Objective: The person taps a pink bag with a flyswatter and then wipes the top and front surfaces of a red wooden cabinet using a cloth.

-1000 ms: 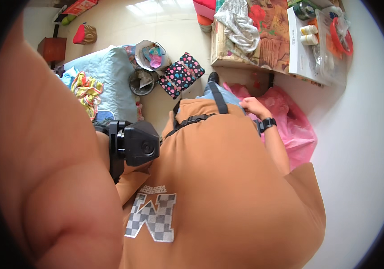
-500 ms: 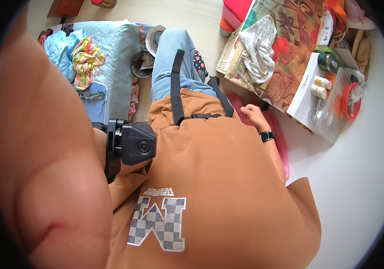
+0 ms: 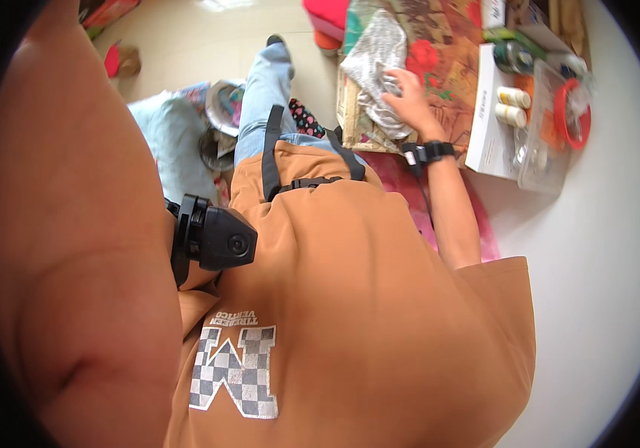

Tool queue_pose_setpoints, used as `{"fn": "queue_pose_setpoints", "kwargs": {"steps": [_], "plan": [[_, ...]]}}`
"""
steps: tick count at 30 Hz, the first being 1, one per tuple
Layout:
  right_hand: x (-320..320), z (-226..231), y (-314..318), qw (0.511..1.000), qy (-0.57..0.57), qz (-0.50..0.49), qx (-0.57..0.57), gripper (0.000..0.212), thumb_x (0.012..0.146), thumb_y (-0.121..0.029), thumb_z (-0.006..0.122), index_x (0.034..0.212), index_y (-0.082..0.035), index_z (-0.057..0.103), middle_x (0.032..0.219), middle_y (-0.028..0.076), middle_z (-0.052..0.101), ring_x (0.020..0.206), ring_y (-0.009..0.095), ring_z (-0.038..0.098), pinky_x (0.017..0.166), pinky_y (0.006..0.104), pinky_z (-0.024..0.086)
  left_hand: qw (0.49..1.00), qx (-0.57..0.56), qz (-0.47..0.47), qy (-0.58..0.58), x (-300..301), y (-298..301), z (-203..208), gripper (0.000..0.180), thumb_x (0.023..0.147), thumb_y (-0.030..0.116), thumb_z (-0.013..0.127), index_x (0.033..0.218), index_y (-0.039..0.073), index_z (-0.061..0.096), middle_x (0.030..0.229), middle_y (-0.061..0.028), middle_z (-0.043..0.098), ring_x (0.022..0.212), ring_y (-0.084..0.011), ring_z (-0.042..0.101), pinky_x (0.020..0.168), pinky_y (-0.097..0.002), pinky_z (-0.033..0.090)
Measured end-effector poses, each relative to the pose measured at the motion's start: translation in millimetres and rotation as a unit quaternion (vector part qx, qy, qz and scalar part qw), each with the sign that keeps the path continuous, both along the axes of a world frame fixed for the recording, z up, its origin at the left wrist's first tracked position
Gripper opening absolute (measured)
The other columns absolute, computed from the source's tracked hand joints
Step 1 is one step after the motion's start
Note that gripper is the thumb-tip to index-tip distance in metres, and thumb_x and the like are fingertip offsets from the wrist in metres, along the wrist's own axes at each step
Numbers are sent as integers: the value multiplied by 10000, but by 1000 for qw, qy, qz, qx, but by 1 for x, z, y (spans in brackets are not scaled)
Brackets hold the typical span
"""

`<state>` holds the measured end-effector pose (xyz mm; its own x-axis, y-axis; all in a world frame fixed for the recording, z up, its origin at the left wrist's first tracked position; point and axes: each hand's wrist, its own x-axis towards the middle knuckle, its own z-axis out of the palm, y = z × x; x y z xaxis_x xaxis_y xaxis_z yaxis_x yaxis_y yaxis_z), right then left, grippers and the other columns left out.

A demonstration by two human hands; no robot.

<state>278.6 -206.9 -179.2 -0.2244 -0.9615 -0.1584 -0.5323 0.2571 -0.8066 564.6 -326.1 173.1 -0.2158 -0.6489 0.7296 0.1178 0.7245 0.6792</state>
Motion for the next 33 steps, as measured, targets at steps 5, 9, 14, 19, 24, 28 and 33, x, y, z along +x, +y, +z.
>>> {"fn": "queue_pose_setpoints", "kwargs": {"steps": [5,9,14,19,24,28,33], "plan": [[7,-12,-1,994,43,-92,42,407,674,-90,660,1072,-156,603,1214,121,457,1123,315,481,982,372,391,981,42,-187,-4,-56,-101,-27,538,888,404,499,1317,87,424,1339,-96,463,1282,-277,379,1078,-593,202],[22,-9,-6,981,10,-181,65,285,676,-32,636,945,-121,605,1166,93,473,1058,299,516,920,356,428,937,94,-336,-9,-98,-178,-50,536,888,401,500,1315,86,425,1338,-96,464,1282,-277,380,1077,-592,205],[58,15,-37,932,193,-252,176,350,712,-56,615,1044,-98,514,1202,74,440,1126,322,446,941,405,395,893,139,-428,15,-131,-237,-82,533,888,398,500,1313,85,427,1336,-97,465,1281,-276,382,1076,-592,208],[88,2,-31,881,188,-361,242,380,718,-165,633,1067,-132,487,1222,68,405,1122,358,416,878,514,392,881,161,-445,19,-125,-272,-87,531,887,395,501,1311,84,429,1335,-97,466,1279,-276,383,1074,-592,211],[71,-23,-49,830,138,-458,285,332,654,-157,639,956,-106,511,1137,129,425,1079,375,428,866,492,374,888,148,-435,8,-111,-299,-83,528,887,391,502,1309,83,431,1333,-98,468,1278,-276,384,1073,-592,214],[57,-45,-27,837,155,-444,281,263,612,-145,641,827,-103,496,1044,117,445,1012,357,444,843,454,384,893,129,-431,1,-106,-303,-81,526,886,389,503,1308,82,432,1332,-98,468,1277,-275,385,1072,-592,216],[52,-40,-31,852,144,-419,279,290,578,-130,656,767,-87,440,887,135,451,861,333,477,753,390,410,895,126,-427,-4,-97,-296,-78,523,886,386,504,1306,81,434,1331,-99,470,1276,-275,386,1071,-592,219]]}}
